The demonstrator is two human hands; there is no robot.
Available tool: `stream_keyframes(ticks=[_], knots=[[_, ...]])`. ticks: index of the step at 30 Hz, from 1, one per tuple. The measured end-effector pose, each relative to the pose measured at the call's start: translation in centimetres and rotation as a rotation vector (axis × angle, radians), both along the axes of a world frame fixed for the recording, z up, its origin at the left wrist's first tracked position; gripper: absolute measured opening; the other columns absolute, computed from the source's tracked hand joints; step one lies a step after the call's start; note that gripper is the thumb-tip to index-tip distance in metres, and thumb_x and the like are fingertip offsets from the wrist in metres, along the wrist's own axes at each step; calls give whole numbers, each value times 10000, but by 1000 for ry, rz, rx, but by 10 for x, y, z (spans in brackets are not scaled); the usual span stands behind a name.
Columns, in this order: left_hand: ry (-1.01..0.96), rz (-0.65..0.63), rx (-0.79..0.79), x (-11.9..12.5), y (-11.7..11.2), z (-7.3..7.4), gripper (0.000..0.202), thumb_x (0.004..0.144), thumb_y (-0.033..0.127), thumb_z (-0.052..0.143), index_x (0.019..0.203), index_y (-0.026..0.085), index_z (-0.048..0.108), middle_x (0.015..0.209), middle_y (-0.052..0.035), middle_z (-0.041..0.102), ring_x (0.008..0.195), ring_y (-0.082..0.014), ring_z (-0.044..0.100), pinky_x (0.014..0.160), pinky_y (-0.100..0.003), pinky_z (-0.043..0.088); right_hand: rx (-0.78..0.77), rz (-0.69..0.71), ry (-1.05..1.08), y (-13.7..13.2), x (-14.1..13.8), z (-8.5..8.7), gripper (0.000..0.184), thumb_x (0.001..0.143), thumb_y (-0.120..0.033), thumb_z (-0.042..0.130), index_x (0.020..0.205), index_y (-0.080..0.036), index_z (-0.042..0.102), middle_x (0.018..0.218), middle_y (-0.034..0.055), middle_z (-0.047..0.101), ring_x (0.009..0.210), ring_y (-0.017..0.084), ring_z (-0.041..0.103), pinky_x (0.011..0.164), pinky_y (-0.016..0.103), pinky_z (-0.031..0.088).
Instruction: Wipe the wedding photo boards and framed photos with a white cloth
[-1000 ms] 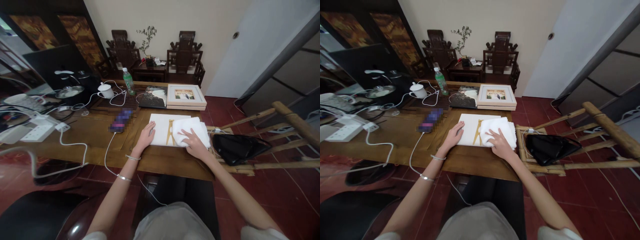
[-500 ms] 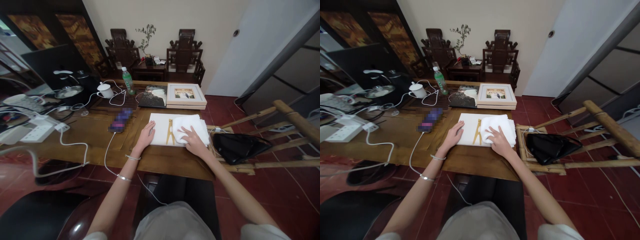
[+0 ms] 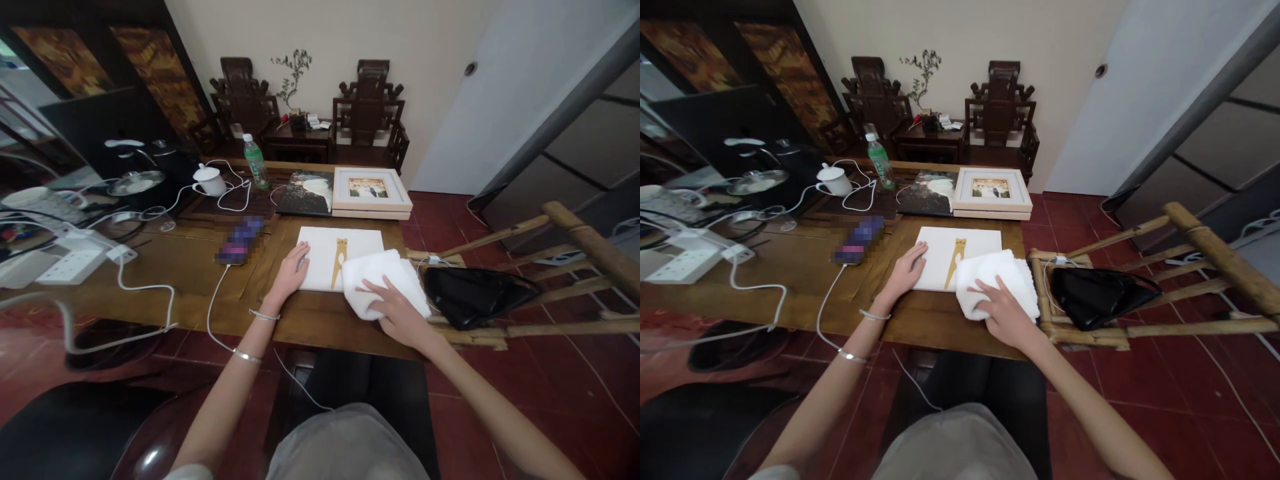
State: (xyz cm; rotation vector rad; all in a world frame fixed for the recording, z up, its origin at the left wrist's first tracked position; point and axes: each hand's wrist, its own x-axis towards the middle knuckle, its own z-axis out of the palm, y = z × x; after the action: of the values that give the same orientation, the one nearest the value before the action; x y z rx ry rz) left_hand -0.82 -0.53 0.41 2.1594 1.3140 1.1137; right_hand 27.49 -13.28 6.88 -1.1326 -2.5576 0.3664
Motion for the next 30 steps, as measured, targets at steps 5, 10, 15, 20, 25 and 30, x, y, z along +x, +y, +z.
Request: stream_keyframes(ticks=[5,10,15,20,25,30], knots=[[9,10,1,0,0,0,386,897,248,453,1220,111,615,1369,-147,555,1326,-256,467,1142,-455,337,-6,-52,-21,40,0,2,472,609,41,402,929,-182,669,1364,130,561,1357,268,405,1145,612,198],[9,10,2,1,1,-1,388,895,242,447,1218,107,615,1365,-148,559,1327,-249,467,1143,-447,338,17,-127,-68,92,0,1,465,634,21,418,958,-182,683,1336,125,586,1324,272,453,1142,575,221],[-2,12,2,1,1,-2,375,897,244,449,1217,140,614,1363,-118,567,1327,-241,468,1145,-451,335,46,-147,-26,128,3,-3,478,627,24,395,947,-176,687,1235,98,664,1319,272,458,1130,564,234],[0,12,5,2,0,-1,379,895,245,450,1214,123,616,1358,-135,567,1325,-247,469,1146,-452,334,92,-199,8,126,0,-9,469,628,27,397,948,-156,687,1248,131,650,1329,275,444,1134,580,210],[-8,9,0,2,1,-1,374,897,245,452,1221,148,613,1359,-113,572,1326,-245,467,1144,-458,335,79,-211,-7,90,-6,-11,493,622,31,422,976,-186,687,1352,116,573,1350,295,413,1133,630,187],[1,0,-12,2,0,0,380,897,237,448,1222,131,613,1370,-136,557,1332,-262,459,1144,-472,331,74,-113,0,39,-5,-8,481,614,49,409,925,-199,680,1371,99,559,1362,294,394,1134,657,182]])
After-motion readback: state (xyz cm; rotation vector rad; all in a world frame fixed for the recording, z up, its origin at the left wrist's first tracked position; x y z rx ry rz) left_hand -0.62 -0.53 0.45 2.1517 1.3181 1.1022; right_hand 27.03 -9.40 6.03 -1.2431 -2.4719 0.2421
